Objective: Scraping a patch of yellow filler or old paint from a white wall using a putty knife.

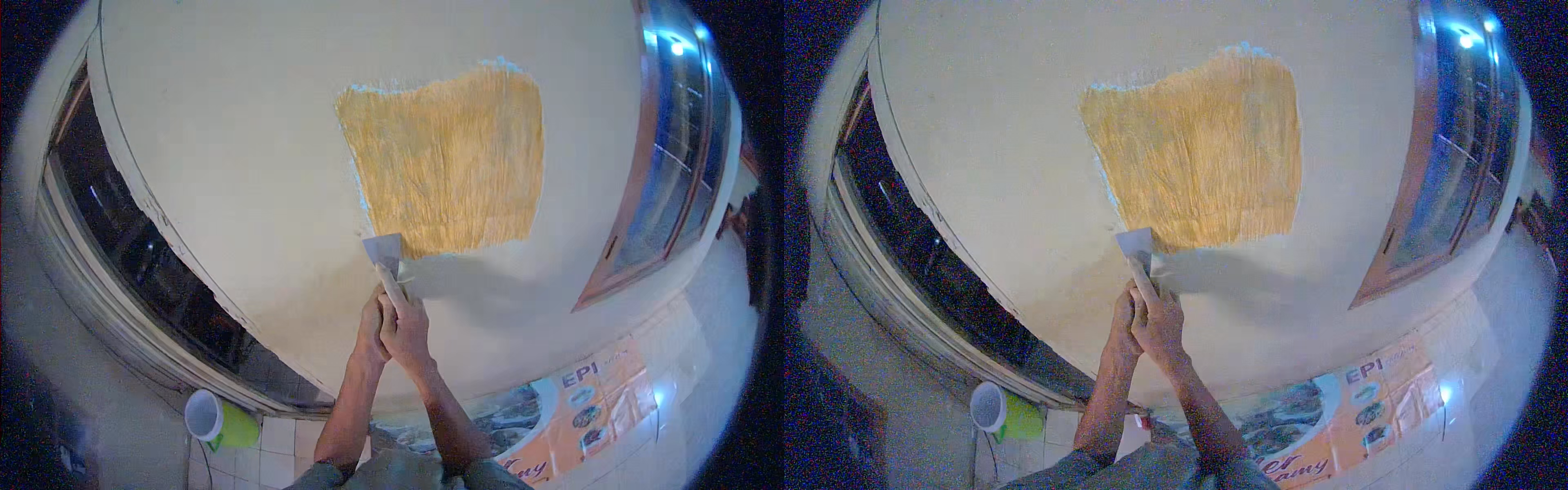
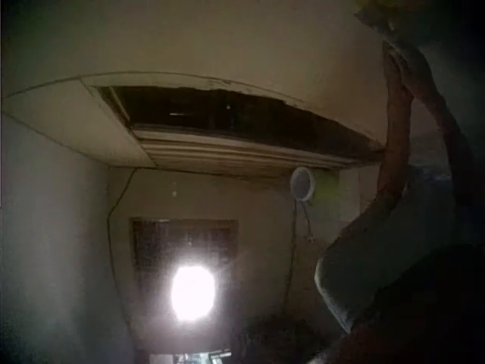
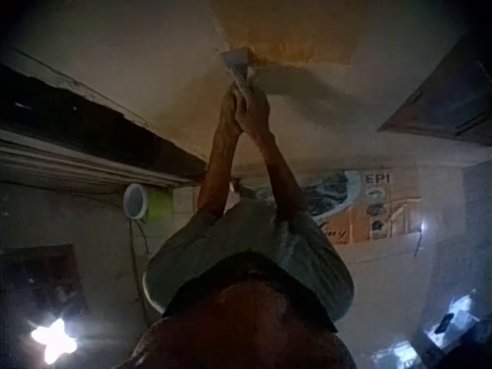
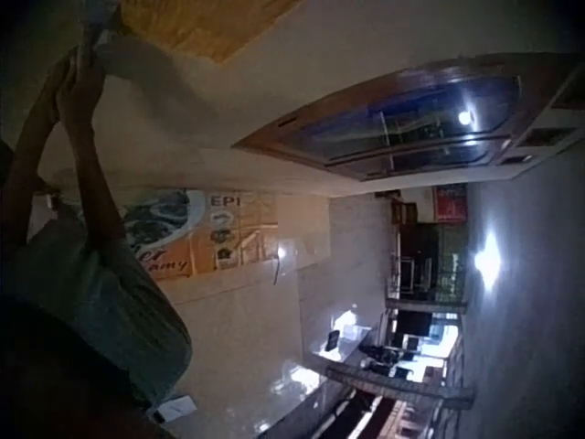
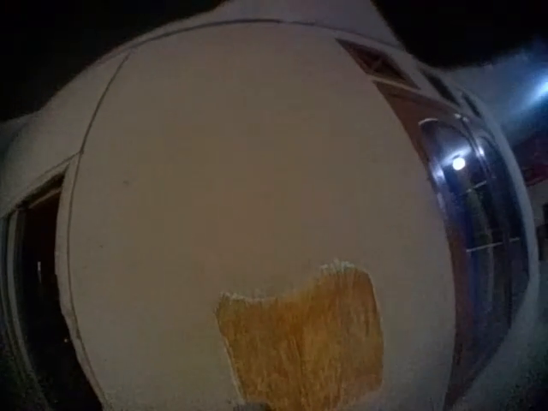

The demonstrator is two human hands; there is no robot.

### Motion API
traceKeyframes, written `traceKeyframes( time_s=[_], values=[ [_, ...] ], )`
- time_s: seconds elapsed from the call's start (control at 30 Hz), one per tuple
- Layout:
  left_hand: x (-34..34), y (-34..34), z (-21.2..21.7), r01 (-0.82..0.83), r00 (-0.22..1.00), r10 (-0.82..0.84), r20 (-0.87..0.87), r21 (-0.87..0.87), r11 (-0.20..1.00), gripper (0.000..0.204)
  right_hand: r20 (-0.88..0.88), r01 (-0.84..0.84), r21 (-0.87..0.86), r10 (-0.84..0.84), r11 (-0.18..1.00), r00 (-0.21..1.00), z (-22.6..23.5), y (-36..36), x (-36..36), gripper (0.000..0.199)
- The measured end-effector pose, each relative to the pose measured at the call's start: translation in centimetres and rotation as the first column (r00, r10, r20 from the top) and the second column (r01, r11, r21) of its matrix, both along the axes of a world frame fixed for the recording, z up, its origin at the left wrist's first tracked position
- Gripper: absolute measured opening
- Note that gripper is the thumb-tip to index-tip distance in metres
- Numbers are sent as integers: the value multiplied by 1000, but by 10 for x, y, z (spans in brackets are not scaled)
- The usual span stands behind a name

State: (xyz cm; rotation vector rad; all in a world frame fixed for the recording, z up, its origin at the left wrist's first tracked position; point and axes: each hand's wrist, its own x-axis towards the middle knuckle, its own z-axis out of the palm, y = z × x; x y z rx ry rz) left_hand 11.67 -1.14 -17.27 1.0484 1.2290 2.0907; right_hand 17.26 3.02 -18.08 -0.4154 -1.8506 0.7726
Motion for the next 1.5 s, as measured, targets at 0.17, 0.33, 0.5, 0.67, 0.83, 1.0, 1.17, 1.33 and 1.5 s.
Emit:
traceKeyframes(
  time_s=[0.17,0.33,0.5,0.67,0.83,1.0,1.17,1.33,1.5],
  values=[
    [-9,-27,19,350,568,-257,782,53,935,40,-6,145,-1,-145,989,989,3,5,-8,60],
    [-8,-46,68,-583,537,554,-637,195,789,42,100,285,66,-290,956,952,30,16,0,72],
    [-75,-23,206,-408,-166,713,-681,706,580,57,126,357,126,-372,926,920,3,3,-5,76],
    [-101,14,269,-446,-498,621,-605,793,415,64,-16,380,116,-381,918,924,42,-6,-14,68],
    [-100,23,264,-424,-468,650,-599,797,430,65,-53,455,239,-457,857,888,67,6,-15,78],
    [-105,21,265,-418,-487,658,-575,814,403,64,149,405,140,-424,903,893,31,-7,-8,78],
    [-108,26,263,-373,-450,708,-544,835,405,62,-26,466,217,-472,858,881,79,-2,-16,63],
    [-115,27,261,-369,-446,720,-532,842,394,60,-46,464,247,-468,851,883,65,-7,-14,62],
    [-110,24,261,-398,-417,705,-573,813,425,60,-16,447,201,-454,872,891,46,-8,-10,66]
  ],
)
